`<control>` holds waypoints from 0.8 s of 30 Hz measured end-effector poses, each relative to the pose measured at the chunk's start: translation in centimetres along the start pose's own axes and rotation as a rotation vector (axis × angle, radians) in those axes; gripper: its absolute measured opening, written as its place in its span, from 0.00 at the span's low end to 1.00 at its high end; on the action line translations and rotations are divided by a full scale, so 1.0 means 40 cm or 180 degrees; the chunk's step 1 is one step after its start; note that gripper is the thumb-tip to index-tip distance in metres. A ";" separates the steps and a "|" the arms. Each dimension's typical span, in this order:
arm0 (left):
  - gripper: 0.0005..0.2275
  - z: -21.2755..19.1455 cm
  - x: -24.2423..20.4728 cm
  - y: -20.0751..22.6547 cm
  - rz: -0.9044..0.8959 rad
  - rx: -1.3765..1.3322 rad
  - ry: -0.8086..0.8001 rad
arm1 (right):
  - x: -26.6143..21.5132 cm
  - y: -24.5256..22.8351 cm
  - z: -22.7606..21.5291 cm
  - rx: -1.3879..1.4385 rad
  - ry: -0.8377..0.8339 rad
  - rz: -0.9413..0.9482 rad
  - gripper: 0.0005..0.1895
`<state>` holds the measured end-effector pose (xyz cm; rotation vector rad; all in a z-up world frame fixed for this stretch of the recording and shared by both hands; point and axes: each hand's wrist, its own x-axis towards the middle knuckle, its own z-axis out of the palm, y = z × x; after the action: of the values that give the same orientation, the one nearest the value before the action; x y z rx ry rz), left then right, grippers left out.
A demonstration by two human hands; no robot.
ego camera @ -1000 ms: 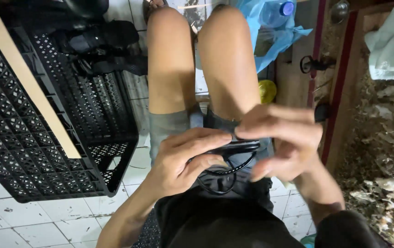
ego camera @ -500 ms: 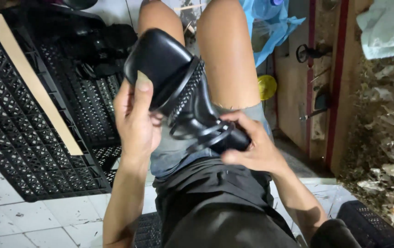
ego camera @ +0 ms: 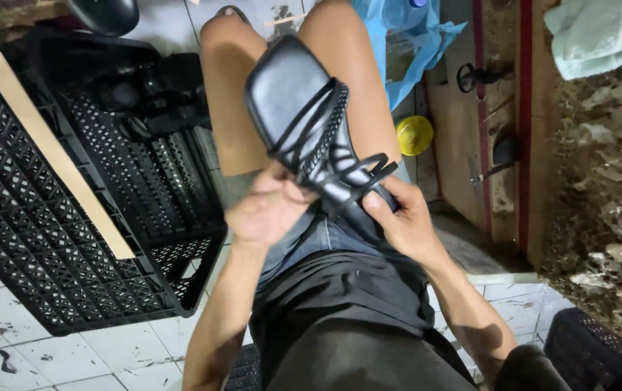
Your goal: Assembling a shoe by applying adhesive, aligning the sole with the upper, and using a hammer to bond the components together.
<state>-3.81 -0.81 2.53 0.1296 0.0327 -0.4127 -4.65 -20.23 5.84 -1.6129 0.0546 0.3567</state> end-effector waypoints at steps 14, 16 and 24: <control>0.14 -0.061 -0.026 -0.021 0.0475 0.1018 0.1194 | -0.005 0.002 0.024 -0.0141 0.0134 -0.0339 0.09; 0.13 -0.082 -0.037 -0.029 0.0656 0.1411 0.1494 | 0.017 -0.065 0.042 -0.0193 0.0084 -0.0438 0.09; 0.16 -0.002 0.020 0.001 0.0025 0.1554 0.2234 | -0.001 -0.017 0.031 -0.0392 0.0032 -0.0603 0.12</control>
<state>-3.05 -1.07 2.41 0.7521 0.6242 -0.3443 -4.76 -18.98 6.46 -1.7258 -0.1141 0.2085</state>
